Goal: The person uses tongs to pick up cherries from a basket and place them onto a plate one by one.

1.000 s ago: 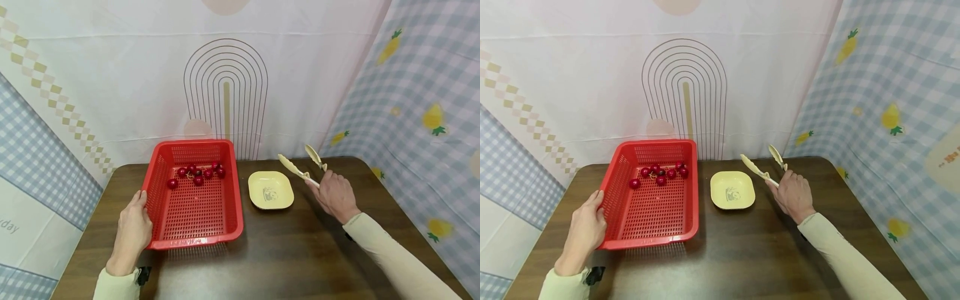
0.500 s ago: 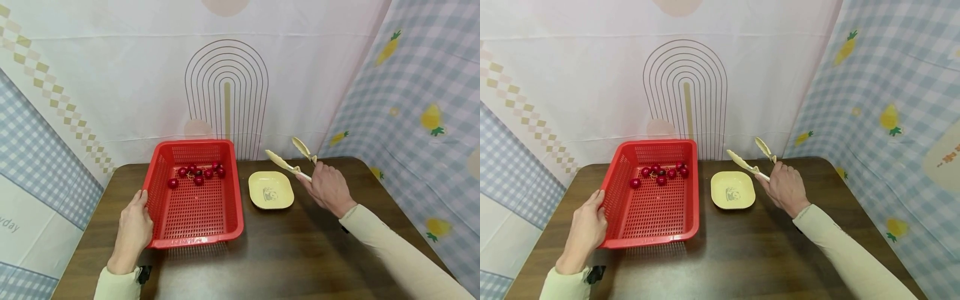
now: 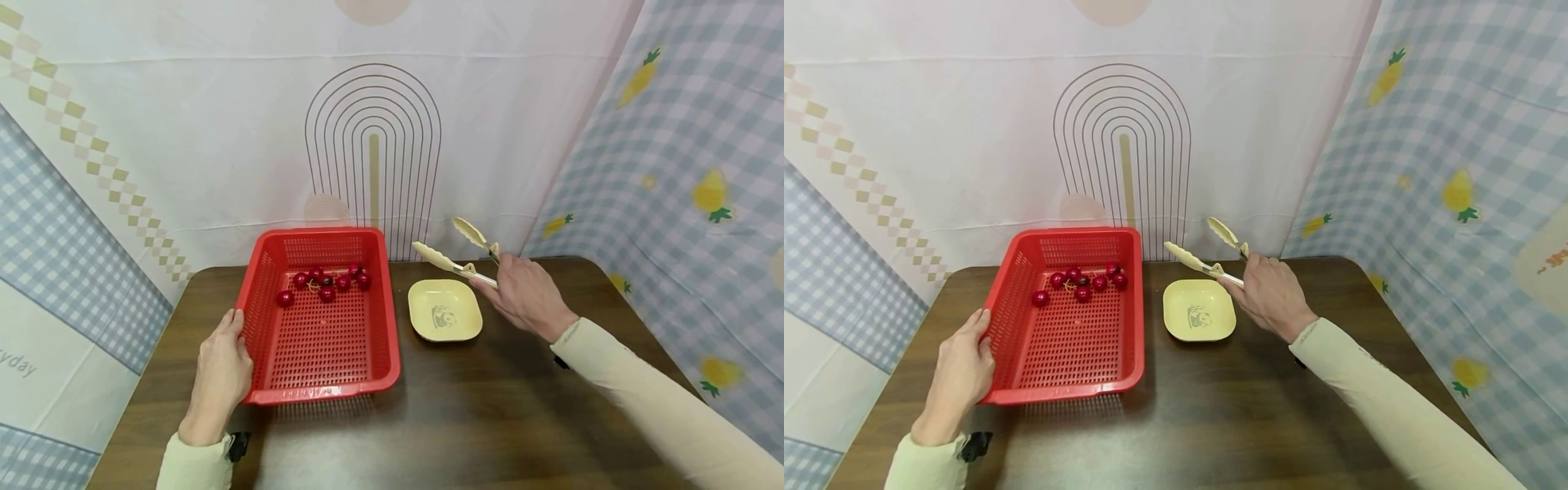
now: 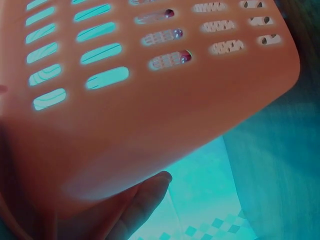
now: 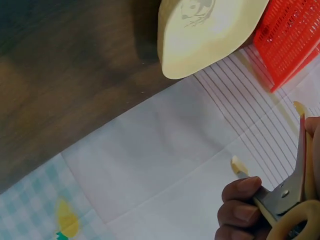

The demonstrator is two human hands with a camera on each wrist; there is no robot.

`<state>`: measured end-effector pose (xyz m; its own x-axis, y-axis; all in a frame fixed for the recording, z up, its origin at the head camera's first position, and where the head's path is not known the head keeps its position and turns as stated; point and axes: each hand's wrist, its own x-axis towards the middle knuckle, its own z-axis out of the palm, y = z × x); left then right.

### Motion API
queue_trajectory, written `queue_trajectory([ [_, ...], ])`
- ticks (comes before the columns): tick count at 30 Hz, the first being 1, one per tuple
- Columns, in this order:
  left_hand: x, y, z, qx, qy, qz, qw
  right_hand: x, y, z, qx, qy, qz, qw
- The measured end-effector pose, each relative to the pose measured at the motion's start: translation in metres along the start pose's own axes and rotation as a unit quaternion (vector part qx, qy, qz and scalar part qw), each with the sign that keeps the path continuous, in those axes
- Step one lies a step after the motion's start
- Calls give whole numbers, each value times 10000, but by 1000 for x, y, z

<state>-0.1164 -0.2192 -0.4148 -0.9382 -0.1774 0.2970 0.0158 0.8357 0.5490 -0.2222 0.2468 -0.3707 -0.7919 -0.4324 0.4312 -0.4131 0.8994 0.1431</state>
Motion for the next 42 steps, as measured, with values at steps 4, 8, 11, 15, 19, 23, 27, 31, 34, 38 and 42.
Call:
queue_trajectory([
  [4, 0, 0, 0, 18, -17, -6, 10000, 8, -4, -3, 144, -33, -110, 9998],
  [8, 0, 0, -1, 23, -66, -49, 10000, 16, -10, -5, 237, -124, -172, 9995],
  [11, 0, 0, -1, 37, -124, -80, 9999, 22, -16, -7, 252, -223, -202, 9992],
  [15, 0, 0, -2, 52, -172, -116, 9998, 31, -24, -8, 250, -329, -318, 9986],
  [19, 0, 0, -2, 36, -197, -144, 9997, 37, -33, -8, 286, -452, -421, 9977],
  [23, 0, 1, -2, 25, -179, -134, 9997, 44, -40, -8, 245, -557, -511, 9968],
  [27, 0, 1, -2, 15, -194, -118, 9997, 51, -47, -8, 161, -688, -618, 9956],
  [31, 0, 2, -3, 15, -203, -117, 9997, 57, -54, -8, 73, -783, -802, 9937],
  [34, 0, 2, -3, 33, -181, -87, 9998, 62, -61, -7, -25, -796, -913, 9926],
  [38, 0, 1, -3, 38, -166, -57, 9998, 66, -70, -5, -117, -788, -1003, 9918],
  [42, 0, 1, -3, 18, -192, -85, 9998, 70, -77, -2, -169, -766, -1135, 9904],
])
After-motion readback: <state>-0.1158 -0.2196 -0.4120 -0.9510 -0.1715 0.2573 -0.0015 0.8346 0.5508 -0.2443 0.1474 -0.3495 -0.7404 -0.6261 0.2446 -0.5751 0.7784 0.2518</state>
